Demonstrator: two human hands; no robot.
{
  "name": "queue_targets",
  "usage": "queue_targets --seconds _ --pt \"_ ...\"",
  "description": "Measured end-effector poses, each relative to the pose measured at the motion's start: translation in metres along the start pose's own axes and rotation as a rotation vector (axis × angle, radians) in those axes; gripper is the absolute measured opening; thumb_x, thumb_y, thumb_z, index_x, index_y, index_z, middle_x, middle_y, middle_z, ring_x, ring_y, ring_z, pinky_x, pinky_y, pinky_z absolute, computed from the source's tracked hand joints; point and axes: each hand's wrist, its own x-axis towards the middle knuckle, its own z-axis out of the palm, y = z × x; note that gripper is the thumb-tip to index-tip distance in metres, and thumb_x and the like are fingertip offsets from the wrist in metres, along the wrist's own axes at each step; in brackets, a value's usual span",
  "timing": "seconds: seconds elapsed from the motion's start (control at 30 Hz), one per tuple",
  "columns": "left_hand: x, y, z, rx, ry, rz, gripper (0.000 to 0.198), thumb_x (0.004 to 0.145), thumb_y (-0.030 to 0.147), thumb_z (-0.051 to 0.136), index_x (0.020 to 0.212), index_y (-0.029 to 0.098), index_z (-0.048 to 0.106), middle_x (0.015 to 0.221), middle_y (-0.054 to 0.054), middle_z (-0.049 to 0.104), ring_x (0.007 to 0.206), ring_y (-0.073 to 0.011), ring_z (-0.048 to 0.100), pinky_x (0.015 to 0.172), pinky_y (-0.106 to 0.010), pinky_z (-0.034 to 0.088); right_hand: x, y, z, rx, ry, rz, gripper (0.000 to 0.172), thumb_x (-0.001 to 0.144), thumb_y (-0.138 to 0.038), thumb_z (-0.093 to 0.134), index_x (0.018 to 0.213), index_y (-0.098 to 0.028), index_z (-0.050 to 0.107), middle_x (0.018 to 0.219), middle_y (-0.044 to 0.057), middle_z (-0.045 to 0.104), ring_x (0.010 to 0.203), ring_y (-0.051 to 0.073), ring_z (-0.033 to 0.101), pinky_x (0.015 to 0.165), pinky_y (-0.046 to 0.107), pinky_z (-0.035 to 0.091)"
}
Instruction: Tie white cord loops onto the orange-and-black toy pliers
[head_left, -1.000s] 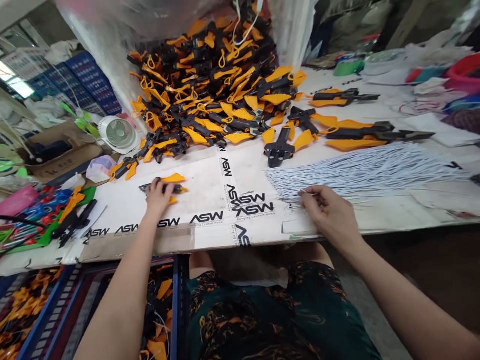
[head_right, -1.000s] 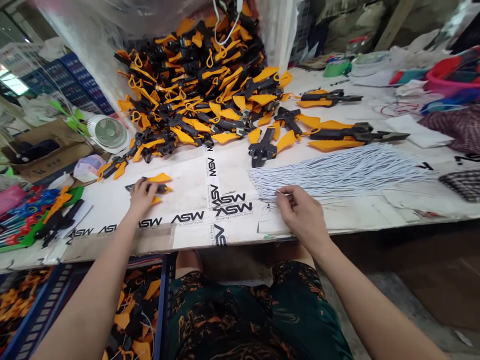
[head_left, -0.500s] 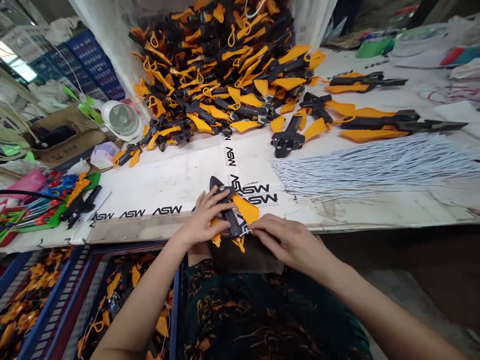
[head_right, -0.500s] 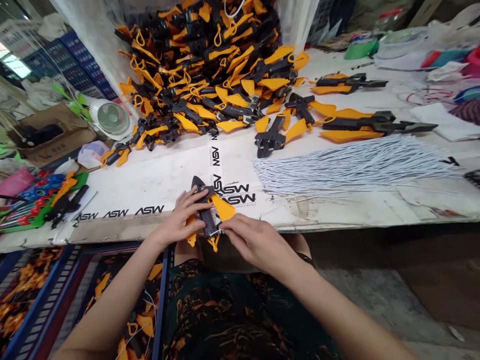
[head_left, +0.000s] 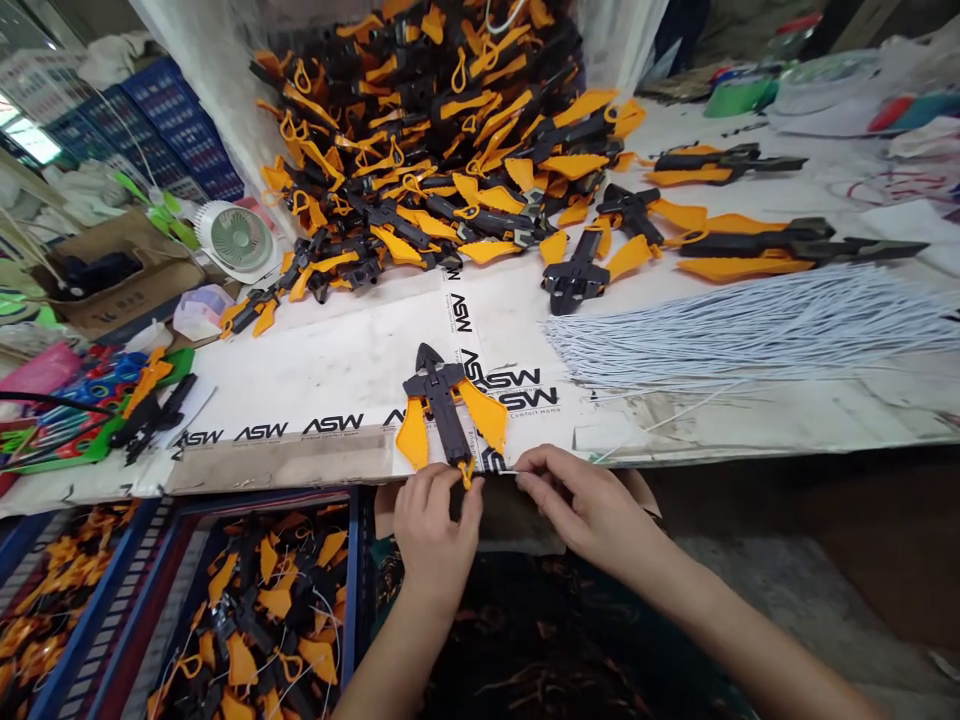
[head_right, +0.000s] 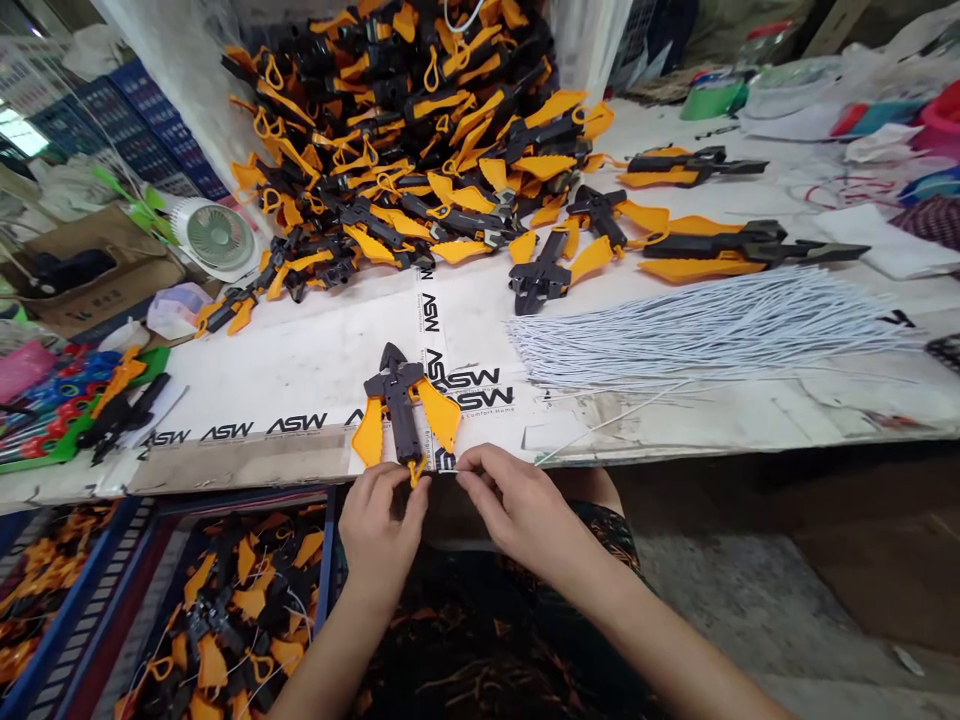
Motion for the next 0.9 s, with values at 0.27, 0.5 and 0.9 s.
queue_targets --seconds 0.27,0.5,0.9 --pt "0.003 0.005 -0.017 -0.339 -0.187 -0.433 0.024 0.089 0.045 0.061 0.086 0.021 0.061 0.074 -0.002 0.066 0.067 -0.0161 0.061 0.062 -0.026 0.042 0.003 -0.009 0.014 0.057 -0.037 0.010 0.015 0.095 -0.027 0.049 0.090 -0.020 0.062 0.072 0.001 0.067 0.059 0.015 0.060 0.055 0.024 0.048" --pt "-0.004 0.000 -0.003 -0.790 -0.305 -0.678 0.034 0.082 0.052 0.064 0.080 0.018 0.060 0.062 0.001 0.058 0.057 -0.0128 0.053 0.056 -0.023 0.041 0.001 -0.004 0.018 -0.053 -0.041 -0.125 0.019 0.096 -0.018 0.045 0.095 -0.020 0.064 0.088 0.004 0.070 0.072 0.016 0.066 0.063 0.026 0.051" --pt "-0.001 0.001 -0.010 -0.661 -0.419 -0.515 0.021 0.088 0.039 0.058 0.085 0.019 0.065 0.073 -0.001 0.068 0.064 -0.0147 0.059 0.060 -0.024 0.042 0.001 0.006 0.039 -0.265 0.023 -0.128 0.015 0.095 -0.017 0.045 0.091 -0.019 0.059 0.081 0.004 0.068 0.062 0.016 0.063 0.059 0.026 0.048"
